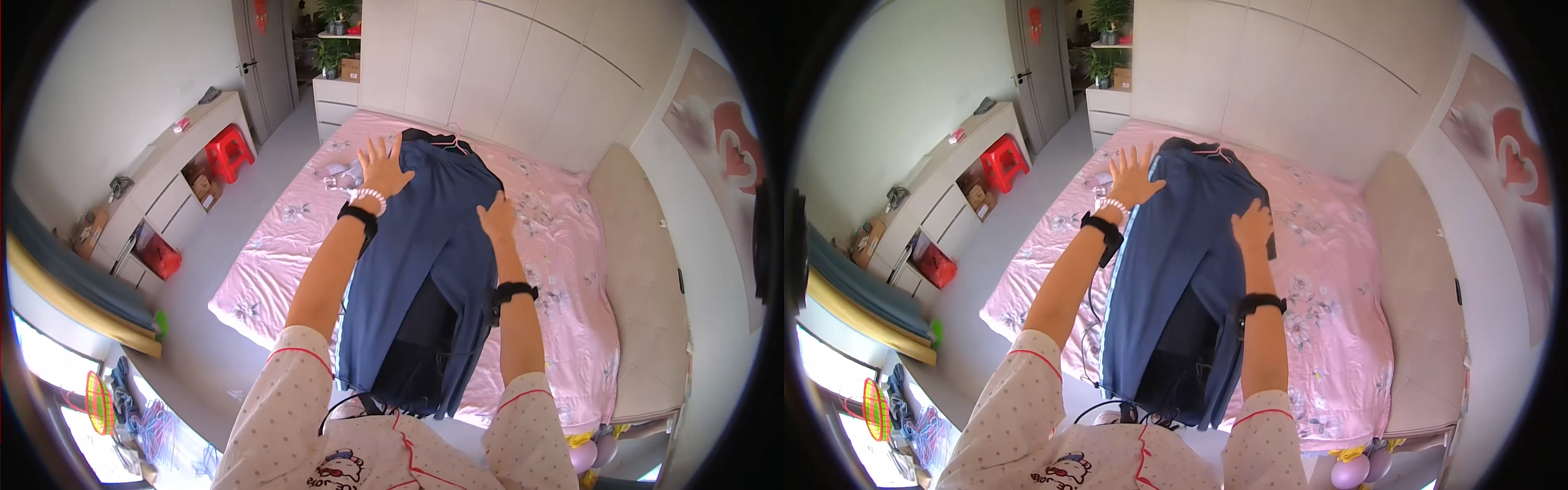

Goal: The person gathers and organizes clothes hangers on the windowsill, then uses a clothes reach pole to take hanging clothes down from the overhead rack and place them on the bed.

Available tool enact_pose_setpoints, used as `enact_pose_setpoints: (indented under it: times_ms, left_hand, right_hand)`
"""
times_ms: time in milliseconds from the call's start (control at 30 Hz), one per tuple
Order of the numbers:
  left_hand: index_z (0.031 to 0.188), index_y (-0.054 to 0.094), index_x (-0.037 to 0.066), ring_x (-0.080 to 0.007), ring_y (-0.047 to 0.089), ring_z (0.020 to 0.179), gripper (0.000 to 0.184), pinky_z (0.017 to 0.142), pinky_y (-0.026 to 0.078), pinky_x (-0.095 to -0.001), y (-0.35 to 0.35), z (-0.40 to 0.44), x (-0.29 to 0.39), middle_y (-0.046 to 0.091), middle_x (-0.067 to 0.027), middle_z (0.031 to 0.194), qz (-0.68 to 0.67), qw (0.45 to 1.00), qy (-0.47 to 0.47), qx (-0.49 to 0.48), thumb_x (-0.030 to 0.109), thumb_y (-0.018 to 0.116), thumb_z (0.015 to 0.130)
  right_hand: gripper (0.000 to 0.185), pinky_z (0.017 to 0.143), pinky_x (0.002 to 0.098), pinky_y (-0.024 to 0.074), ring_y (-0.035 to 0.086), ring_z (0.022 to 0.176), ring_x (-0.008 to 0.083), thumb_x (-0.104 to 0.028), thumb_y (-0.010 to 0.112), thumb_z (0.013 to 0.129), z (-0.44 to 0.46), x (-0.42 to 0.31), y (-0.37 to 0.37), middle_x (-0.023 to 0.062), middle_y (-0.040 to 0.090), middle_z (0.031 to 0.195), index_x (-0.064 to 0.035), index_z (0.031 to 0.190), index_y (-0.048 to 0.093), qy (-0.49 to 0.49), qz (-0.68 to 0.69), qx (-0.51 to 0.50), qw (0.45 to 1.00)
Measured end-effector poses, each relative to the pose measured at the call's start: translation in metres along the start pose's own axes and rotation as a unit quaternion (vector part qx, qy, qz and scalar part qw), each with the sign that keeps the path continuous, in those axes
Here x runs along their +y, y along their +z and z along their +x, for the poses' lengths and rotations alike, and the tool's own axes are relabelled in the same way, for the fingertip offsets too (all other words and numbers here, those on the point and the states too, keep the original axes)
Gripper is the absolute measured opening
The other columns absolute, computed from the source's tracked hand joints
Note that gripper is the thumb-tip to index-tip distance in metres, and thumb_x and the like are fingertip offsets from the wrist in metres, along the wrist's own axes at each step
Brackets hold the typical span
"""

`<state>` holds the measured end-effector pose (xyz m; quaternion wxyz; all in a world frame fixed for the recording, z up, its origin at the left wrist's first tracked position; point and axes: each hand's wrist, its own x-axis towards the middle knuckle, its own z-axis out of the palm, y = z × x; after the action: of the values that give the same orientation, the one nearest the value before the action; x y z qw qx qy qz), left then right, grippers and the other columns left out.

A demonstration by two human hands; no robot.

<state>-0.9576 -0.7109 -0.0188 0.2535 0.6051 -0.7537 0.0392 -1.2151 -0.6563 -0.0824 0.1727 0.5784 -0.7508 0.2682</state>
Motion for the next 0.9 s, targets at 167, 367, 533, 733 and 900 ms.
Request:
enact_pose_setpoints:
  times_ms: [167,367,533,733,900]
  left_hand:
    - [0.146,0.016,0.022,-0.038,0.011,0.138,0.084,0.107,0.011,-0.0596,0.004,-0.199,-0.143,0.019,-0.0186,0.148,-0.042,0.999,0.005,-0.029,0.031,0.065,0.078]
    - [0.135,0.036,0.005,-0.0362,0.047,0.117,0.059,0.099,0.038,-0.04,-0.126,-0.669,-0.271,0.052,-0.0199,0.124,-0.112,0.829,-0.544,0.061,0.018,0.061,0.083]
    - [0.11,0.058,0.0,-0.0212,0.062,0.09,0.026,0.078,0.049,-0.0327,-0.282,-0.896,-0.153,0.065,-0.0139,0.095,-0.018,0.644,-0.692,0.327,0.006,0.052,0.086]
    - [0.108,0.058,0.002,-0.0164,0.062,0.083,0.025,0.072,0.047,-0.0283,-0.318,-0.979,-0.126,0.065,-0.0098,0.092,0.072,0.463,-0.719,0.513,0.011,0.046,0.088]
    - [0.103,0.06,0.002,-0.0172,0.062,0.084,0.022,0.074,0.047,-0.0286,-0.337,-0.941,-0.218,0.066,-0.0099,0.091,-0.024,0.536,-0.694,0.479,0.012,0.049,0.086]
  right_hand:
    - [0.027,0.077,0.0419,0.0444,0.057,0.09,0.0336,-0.019,0.061,0.079,-0.171,0.006,0.026,0.0138,0.06,0.097,-0.0045,0.1,0.057,-0.223,0.317,-0.237,0.891]
    - [0.033,0.069,0.0388,0.0492,0.062,0.082,0.0341,-0.029,0.065,0.076,-0.441,0.192,0.096,0.0179,0.065,0.086,0.0002,0.09,0.064,-0.096,0.04,-0.754,0.648]
    - [0.034,0.072,0.0393,0.049,0.062,0.084,0.035,-0.031,0.065,0.076,-0.458,0.078,0.068,0.0193,0.065,0.087,0.0004,0.089,0.064,-0.173,-0.087,-0.778,0.597]
    - [0.039,0.079,0.0428,0.0471,0.059,0.092,0.0369,-0.031,0.063,0.079,-0.393,-0.235,0.071,0.022,0.062,0.095,0.0029,0.098,0.061,-0.368,-0.032,-0.589,0.719]
    - [0.026,0.078,0.0372,0.0454,0.059,0.087,0.0311,-0.013,0.057,0.085,-0.353,-0.497,-0.02,0.0197,0.06,0.098,0.0032,0.106,0.056,-0.509,0.241,-0.481,0.672]
